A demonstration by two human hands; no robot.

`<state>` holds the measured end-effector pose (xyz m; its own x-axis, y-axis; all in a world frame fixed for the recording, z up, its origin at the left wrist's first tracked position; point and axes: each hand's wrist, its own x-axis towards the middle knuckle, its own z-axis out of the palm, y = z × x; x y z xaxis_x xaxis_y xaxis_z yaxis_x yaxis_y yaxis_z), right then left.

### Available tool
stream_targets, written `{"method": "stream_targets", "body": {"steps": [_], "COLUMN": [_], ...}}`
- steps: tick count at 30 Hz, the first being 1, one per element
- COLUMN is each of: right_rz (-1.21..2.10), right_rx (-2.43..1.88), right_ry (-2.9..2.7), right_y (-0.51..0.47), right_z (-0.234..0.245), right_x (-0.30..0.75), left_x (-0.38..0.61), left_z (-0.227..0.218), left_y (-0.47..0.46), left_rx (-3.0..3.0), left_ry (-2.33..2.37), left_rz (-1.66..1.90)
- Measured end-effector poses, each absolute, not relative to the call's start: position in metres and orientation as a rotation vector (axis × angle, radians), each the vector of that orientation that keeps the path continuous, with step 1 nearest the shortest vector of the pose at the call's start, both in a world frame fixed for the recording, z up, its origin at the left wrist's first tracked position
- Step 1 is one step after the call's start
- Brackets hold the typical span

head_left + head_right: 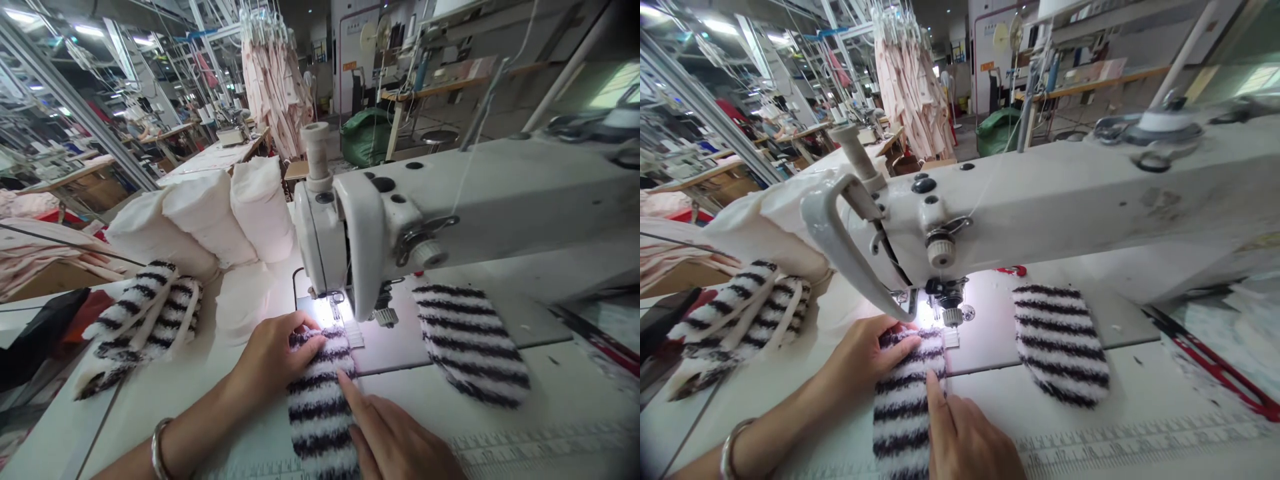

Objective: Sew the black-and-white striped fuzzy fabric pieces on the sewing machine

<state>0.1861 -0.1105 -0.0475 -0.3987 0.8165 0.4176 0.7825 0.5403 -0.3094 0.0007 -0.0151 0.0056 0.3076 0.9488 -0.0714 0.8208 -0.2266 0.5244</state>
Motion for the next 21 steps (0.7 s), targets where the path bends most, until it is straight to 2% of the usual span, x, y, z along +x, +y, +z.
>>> {"method": "stream_targets", "body": {"steps": [5,8,11,15,21], "right_rz": [-0.022,-0.251,-0.348,-0.396,-0.436], "right_rx": [-1.294,-1.215,-1.196,-1.270,-1.363], "right_ry": [-2.239,-2.319,-2.368,-2.358,-2.309], "right_y": [-0.098,-0.092,-0.088,-0.081,-0.067], "right_z": [-0.022,-0.017,-0.026,-0.036,-0.040], "right_x": [0.198,0.201,0.196,0.187,0.179], "left_x": [0.001,0.006,0.009,0.009,0.010], "left_z": [0.025,0.026,0.011,-0.006,-0.004], "left_y": [-0.028,-0.046,-0.058,-0.052,-0.035], "left_rx": [2.540,2.713,2.883,2.931,2.917], "left_ry": [1.554,1.252,1.035,1.056,1.138], "left_rz": [0.537,0.649,0.587,0.499,0.519]}}
